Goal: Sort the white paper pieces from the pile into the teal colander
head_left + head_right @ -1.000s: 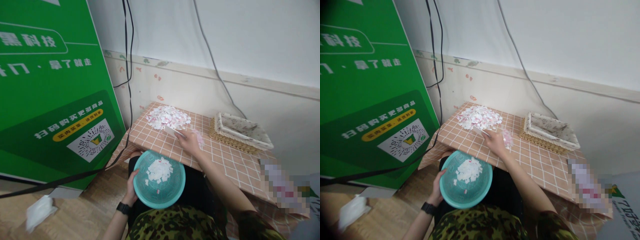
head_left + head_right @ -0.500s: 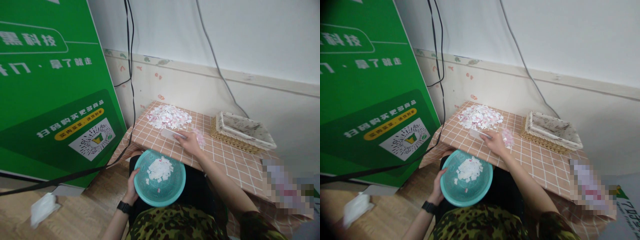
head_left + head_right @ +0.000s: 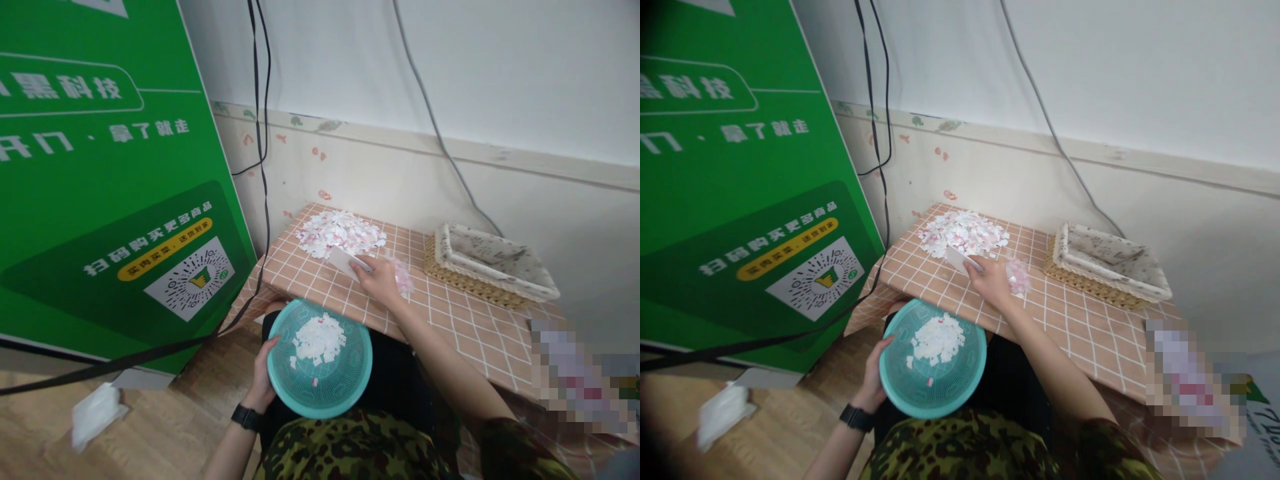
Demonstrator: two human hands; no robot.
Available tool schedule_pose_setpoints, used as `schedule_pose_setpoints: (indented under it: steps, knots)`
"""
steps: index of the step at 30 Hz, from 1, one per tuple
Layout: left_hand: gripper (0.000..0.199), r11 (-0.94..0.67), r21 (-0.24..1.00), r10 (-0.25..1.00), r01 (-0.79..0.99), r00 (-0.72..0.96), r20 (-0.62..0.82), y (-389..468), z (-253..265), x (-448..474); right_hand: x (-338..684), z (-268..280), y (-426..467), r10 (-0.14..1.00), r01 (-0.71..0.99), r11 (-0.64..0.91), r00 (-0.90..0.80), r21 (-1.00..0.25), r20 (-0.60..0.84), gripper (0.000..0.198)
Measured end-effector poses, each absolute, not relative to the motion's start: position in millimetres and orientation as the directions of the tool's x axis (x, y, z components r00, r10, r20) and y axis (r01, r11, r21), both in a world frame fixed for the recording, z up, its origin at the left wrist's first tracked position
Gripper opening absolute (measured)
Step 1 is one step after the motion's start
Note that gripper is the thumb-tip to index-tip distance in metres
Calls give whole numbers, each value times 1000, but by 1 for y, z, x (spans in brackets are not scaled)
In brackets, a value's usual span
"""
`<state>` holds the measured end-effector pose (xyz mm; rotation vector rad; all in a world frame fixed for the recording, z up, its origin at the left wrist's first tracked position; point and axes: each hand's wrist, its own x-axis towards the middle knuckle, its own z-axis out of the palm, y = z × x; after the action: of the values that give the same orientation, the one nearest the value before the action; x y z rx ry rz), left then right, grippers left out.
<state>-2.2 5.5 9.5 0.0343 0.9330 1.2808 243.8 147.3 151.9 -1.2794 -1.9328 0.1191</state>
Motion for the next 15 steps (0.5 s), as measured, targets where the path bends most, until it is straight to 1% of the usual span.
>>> schedule_pose_setpoints:
  steps: [5, 9, 11, 15]
  knots:
    - [20, 339, 509, 820, -791, -17, -573, 7, -2, -3, 238, 151, 158, 814, 724, 509, -229, -466, 534, 25]
    - [22, 338, 514, 831, -788, -7, -557, 7, -3, -3, 238, 154, 165, 812, 660, 535, -229, -527, 537, 23]
    - [23, 345, 506, 826, -790, 0, -563, 7, -1, -3, 240, 156, 168, 819, 656, 530, -233, -537, 524, 23]
    - [24, 341, 501, 833, -795, 9, -553, 6, -1, -3, 247, 160, 170, 828, 702, 511, -245, -497, 505, 22]
